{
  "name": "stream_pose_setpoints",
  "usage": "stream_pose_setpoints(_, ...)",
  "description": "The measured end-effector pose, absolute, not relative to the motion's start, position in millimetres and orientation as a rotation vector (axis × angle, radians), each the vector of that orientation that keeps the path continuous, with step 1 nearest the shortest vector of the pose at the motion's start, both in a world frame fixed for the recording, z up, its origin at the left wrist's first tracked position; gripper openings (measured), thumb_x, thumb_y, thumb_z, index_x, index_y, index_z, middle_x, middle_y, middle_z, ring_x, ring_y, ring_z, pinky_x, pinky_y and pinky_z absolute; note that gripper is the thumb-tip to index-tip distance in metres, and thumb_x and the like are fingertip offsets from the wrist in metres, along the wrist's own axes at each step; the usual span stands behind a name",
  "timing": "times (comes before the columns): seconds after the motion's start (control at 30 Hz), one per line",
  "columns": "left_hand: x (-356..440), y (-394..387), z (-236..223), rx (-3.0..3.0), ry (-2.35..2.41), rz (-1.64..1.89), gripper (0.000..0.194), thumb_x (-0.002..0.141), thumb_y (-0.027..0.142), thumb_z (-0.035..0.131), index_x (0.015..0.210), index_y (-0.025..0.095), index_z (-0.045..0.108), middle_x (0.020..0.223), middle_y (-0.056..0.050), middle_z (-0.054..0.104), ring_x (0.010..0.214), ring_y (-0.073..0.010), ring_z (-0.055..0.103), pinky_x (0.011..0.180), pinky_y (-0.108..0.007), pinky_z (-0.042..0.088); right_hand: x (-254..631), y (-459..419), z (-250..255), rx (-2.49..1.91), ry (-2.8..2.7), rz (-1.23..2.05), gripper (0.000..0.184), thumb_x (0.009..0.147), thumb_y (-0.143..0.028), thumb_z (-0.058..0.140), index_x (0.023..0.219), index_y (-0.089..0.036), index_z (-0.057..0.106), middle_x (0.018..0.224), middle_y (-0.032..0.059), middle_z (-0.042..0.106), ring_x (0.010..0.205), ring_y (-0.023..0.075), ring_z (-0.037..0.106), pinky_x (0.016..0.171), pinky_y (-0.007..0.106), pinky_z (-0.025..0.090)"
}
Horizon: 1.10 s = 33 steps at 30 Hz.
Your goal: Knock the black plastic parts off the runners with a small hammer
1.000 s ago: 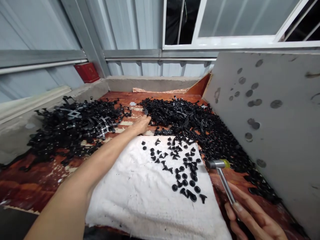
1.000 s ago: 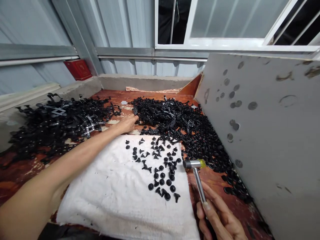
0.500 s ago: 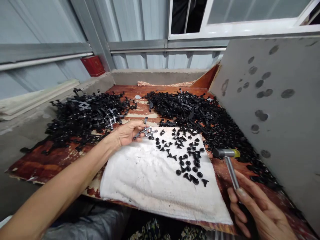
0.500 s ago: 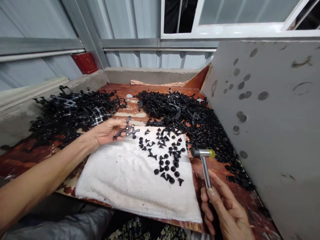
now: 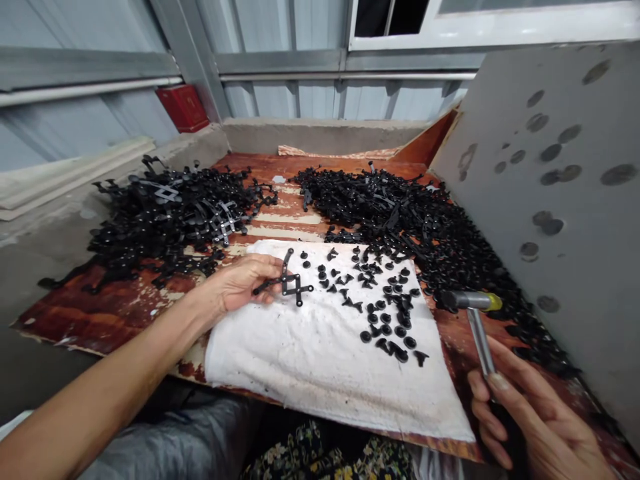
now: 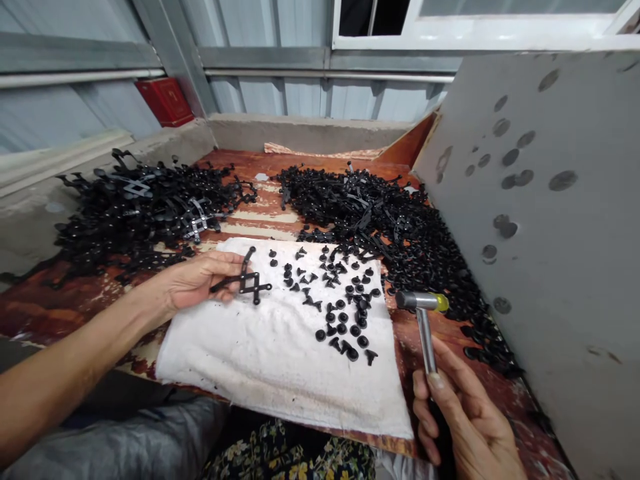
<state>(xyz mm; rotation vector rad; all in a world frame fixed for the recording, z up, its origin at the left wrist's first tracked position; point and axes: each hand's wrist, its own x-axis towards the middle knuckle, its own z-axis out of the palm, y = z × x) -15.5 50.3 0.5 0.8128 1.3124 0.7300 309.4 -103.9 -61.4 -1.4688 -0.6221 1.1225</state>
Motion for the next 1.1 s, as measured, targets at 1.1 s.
stream_pose_setpoints(1.1, -23, 58, 2, 0.904, 1.388, 0.725, 0.022, 0.056, 0.006, 0.07, 0.073, 0.014, 0.057, 0.066, -0.002, 0.063, 0.046, -0.0121, 0.053, 0.041, -0.028, 0.051, 312, -107, -58, -1.434, -0.592, 1.127, 0.062, 0.058, -0.034, 0.088, 0.115, -0.031, 0.064, 0.065, -0.0033, 0.061, 0.038, 0.0112, 0.047, 0.027, 0.02, 0.039)
